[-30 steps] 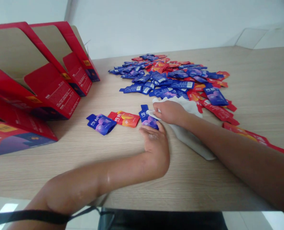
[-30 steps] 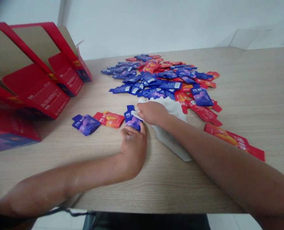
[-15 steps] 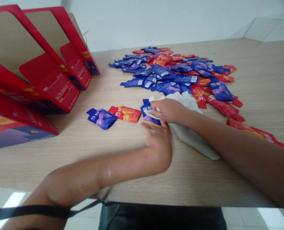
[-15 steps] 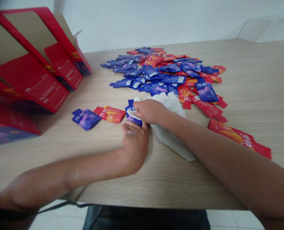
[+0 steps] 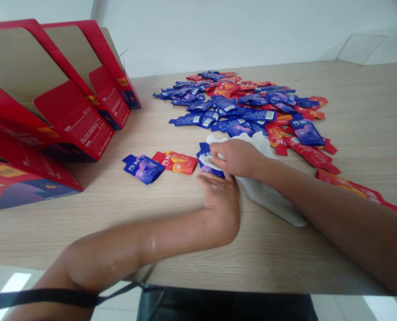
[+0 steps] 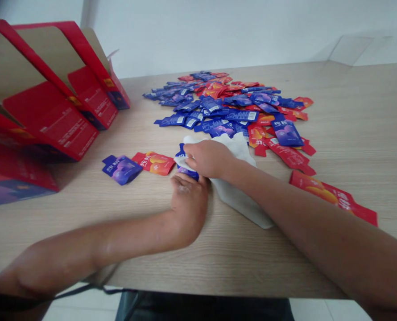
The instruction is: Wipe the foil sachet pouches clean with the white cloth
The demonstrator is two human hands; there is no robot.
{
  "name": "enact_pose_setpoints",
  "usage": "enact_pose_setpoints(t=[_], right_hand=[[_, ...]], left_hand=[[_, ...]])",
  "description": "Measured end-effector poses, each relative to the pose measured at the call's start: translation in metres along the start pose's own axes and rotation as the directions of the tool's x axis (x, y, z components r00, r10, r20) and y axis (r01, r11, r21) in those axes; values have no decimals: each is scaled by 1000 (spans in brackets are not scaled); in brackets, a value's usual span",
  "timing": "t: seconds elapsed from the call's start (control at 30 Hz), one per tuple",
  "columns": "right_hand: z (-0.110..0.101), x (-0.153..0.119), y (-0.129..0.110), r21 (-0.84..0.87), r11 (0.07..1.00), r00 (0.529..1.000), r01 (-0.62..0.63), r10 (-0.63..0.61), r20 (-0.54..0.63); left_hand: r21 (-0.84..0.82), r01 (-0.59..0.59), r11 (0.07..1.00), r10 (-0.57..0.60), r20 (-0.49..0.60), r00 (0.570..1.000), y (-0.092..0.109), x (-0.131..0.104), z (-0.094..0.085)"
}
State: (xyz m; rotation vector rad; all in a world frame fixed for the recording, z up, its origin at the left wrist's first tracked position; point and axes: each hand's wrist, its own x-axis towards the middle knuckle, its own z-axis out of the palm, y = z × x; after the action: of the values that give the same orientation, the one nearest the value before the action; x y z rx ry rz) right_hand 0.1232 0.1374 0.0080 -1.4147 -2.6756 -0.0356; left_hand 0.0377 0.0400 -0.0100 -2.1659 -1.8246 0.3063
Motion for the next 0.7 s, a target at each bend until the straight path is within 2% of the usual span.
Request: enact_pose_setpoints(t=[0.07,0.2,0.33,0.53,0.6,0.7], right_hand=[[1,1,-2,34,999,997,43,-45,68],[3,5,1,33,999,992,-28,24,123],[5,7,7,-8,997,991,-76,76,107],[5,7,19,-84,976,976,-200,206,74],[1,5,19,-61,979,979,-196,199,47],[-4,2,12,28,995,996,-91,91,-4]], left_hand=[[-14,-7,1000,7,1,1000,-1,0,-1],[-45,6,999,-6,-5,1000,-1,-1,-1],[-94,32,995,-35,-22,999,-1,-2,0],[-58,-1,998,0,-19,1000,0,-2,2],[-53,6,999,-7,-18,1000,0,-2,3],[-69,27,997,-29,-27,999,1,0,3]])
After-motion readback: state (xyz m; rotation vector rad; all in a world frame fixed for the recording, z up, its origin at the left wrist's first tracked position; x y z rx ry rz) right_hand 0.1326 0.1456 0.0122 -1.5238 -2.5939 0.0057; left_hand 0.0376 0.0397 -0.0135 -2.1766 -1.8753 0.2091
